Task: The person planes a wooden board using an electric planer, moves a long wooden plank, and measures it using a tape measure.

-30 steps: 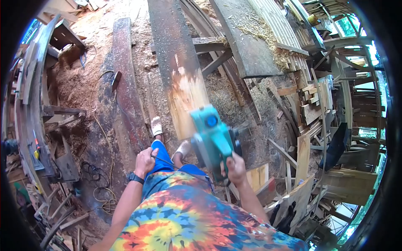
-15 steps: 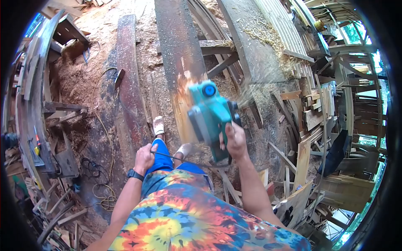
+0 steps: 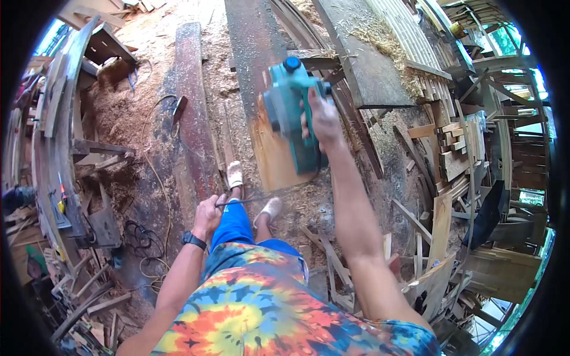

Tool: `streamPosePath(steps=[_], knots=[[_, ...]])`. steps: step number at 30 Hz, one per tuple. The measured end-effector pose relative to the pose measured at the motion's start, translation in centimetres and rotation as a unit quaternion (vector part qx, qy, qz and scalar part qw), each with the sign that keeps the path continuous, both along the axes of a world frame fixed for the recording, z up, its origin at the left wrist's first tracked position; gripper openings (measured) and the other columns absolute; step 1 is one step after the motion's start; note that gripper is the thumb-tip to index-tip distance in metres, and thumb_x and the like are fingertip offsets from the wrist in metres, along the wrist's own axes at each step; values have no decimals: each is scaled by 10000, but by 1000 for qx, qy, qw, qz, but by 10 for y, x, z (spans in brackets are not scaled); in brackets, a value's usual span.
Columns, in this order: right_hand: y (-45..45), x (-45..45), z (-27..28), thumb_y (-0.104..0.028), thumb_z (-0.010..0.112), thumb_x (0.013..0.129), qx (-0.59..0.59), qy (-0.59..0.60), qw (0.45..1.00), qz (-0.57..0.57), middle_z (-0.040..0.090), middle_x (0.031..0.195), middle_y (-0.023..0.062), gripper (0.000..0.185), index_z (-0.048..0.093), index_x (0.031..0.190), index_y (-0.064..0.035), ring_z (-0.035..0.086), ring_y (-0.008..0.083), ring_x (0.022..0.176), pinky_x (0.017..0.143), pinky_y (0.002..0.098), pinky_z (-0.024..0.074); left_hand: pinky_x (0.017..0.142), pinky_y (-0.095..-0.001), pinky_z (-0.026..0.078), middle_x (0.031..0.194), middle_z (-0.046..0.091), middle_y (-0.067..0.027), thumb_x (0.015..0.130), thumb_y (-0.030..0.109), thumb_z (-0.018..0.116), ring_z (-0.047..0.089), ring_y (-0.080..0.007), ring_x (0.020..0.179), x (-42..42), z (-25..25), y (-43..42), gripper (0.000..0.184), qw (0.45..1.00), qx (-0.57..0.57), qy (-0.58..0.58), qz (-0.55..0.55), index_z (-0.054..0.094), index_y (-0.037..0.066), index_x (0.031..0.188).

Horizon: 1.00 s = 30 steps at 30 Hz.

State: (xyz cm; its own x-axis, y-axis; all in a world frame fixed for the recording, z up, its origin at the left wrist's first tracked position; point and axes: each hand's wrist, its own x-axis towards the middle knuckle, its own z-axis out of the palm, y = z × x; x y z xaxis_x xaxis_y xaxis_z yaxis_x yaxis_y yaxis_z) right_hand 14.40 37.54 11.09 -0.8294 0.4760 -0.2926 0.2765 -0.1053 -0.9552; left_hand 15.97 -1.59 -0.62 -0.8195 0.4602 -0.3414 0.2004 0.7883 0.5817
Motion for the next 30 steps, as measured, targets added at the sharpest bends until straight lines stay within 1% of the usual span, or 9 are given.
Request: streamPosePath(steps=[5,9,12,18,19,24,25,27,30], knots=[[-84,143,-1,-675,479,1003,-7,-17,1000,20,551,624,36,664,587,1044,-21,509,100,468,437,264,409,725,-617,464,857,650,-323,1054,437,506,613,-548,873,19,-20,-21,492,998,-35,-44,-16,610,14,824],[-150,242,2,-791,561,880,-42,-90,994,35,582,660,13,795,610,1057,-17,547,81,526,478,238,427,745,-609,472,875,659,-322,1053,459,495,623,-539,887,21,-17,-20,511,995,-64,-70,-40,609,17,825],[-175,263,9,-706,596,934,-3,-90,995,39,647,691,37,751,667,1102,23,622,128,618,577,307,501,766,-599,475,899,669,-311,1052,459,496,629,-529,902,21,-20,-17,508,992,-72,-86,-57,611,15,833],[-171,223,8,-610,619,968,27,-89,995,22,603,667,121,623,654,1076,2,609,194,601,581,371,488,774,-595,476,915,669,-312,1051,441,505,627,-526,908,6,-14,-6,483,992,-72,-88,-60,625,14,861],[-169,209,5,-700,592,939,24,-62,998,5,590,621,-10,685,638,974,-17,561,63,549,500,250,437,771,-594,475,910,668,-313,1052,439,508,627,-527,905,3,-14,-5,482,993,-67,-83,-53,626,13,859],[-147,144,9,-632,600,973,38,-54,998,-5,584,605,-11,604,638,919,-32,557,61,550,500,261,436,749,-586,473,871,662,-314,1053,427,520,629,-529,883,-16,-16,-10,480,997,-39,-69,-11,632,10,844],[-142,128,7,-617,599,981,88,-39,995,-10,584,589,-2,591,626,871,-37,560,68,545,501,274,437,742,-585,473,864,662,-313,1053,426,521,629,-528,878,-19,-17,-11,479,997,-36,-68,-6,633,11,842],[-129,92,13,-605,585,994,79,-18,997,-6,578,561,11,585,601,817,-48,562,82,526,494,291,439,728,-581,472,850,661,-310,1054,425,524,631,-528,867,-24,-18,-14,478,997,-32,-63,8,636,13,838],[-99,24,-15,-555,568,1026,181,38,983,6,565,537,13,554,622,789,-57,562,96,489,464,285,419,709,-580,463,837,654,-310,1056,412,526,627,-530,856,-29,-11,-16,461,998,-20,-58,22,638,14,852]])
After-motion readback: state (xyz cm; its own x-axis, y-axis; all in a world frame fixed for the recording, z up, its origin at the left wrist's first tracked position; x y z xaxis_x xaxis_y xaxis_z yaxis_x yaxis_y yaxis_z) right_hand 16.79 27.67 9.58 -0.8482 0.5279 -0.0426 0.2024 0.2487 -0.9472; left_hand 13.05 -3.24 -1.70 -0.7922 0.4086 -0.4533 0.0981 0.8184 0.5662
